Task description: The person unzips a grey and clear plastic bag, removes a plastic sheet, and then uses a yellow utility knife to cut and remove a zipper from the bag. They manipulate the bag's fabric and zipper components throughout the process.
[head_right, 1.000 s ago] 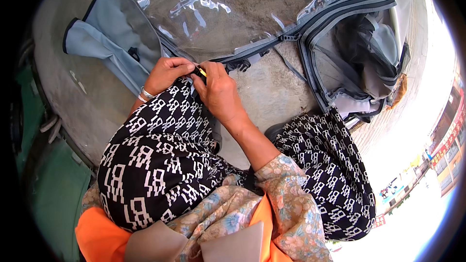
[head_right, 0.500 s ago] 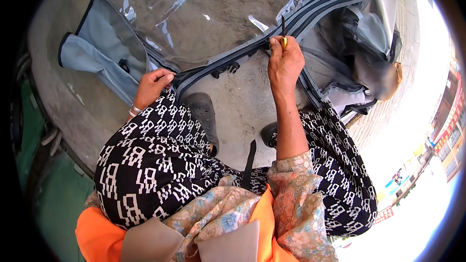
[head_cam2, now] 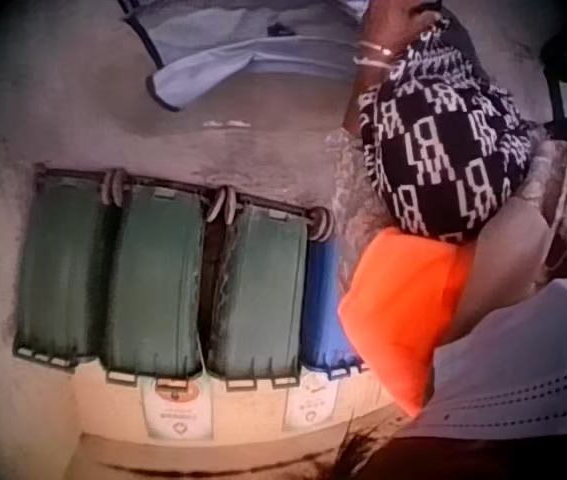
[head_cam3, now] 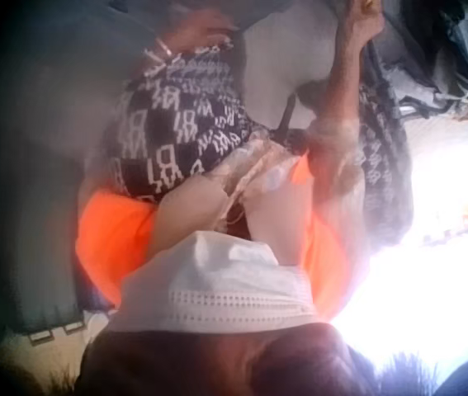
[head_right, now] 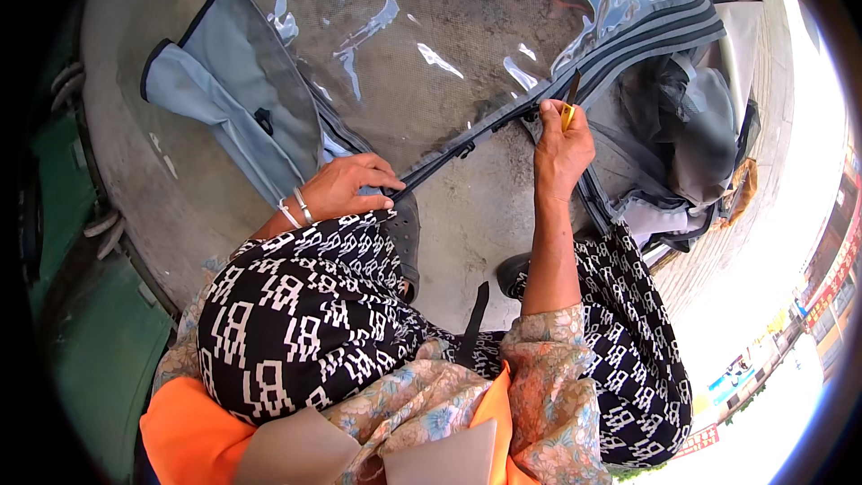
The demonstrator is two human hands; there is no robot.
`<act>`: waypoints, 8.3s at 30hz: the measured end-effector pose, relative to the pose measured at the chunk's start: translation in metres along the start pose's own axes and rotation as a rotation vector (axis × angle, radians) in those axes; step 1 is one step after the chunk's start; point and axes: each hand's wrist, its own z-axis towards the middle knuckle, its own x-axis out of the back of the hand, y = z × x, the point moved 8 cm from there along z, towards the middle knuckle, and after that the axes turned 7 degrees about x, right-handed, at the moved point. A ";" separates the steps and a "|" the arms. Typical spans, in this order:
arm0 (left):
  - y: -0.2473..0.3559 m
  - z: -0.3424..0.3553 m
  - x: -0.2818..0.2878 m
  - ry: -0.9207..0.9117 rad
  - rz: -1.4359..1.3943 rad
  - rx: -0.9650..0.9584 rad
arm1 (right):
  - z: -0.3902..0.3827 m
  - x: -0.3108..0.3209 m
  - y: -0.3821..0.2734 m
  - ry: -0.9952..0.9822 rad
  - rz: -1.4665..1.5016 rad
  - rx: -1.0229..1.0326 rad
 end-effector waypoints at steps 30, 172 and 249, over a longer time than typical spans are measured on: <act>-0.043 0.013 -0.057 0.288 0.181 -0.195 | -0.001 -0.003 0.008 -0.212 -0.197 0.042; -0.026 0.075 0.060 0.661 0.738 0.114 | -0.069 -0.125 -0.030 -1.224 -0.211 0.621; -0.017 0.069 0.061 0.556 0.657 0.136 | -0.051 -0.135 -0.086 -1.259 -0.534 1.231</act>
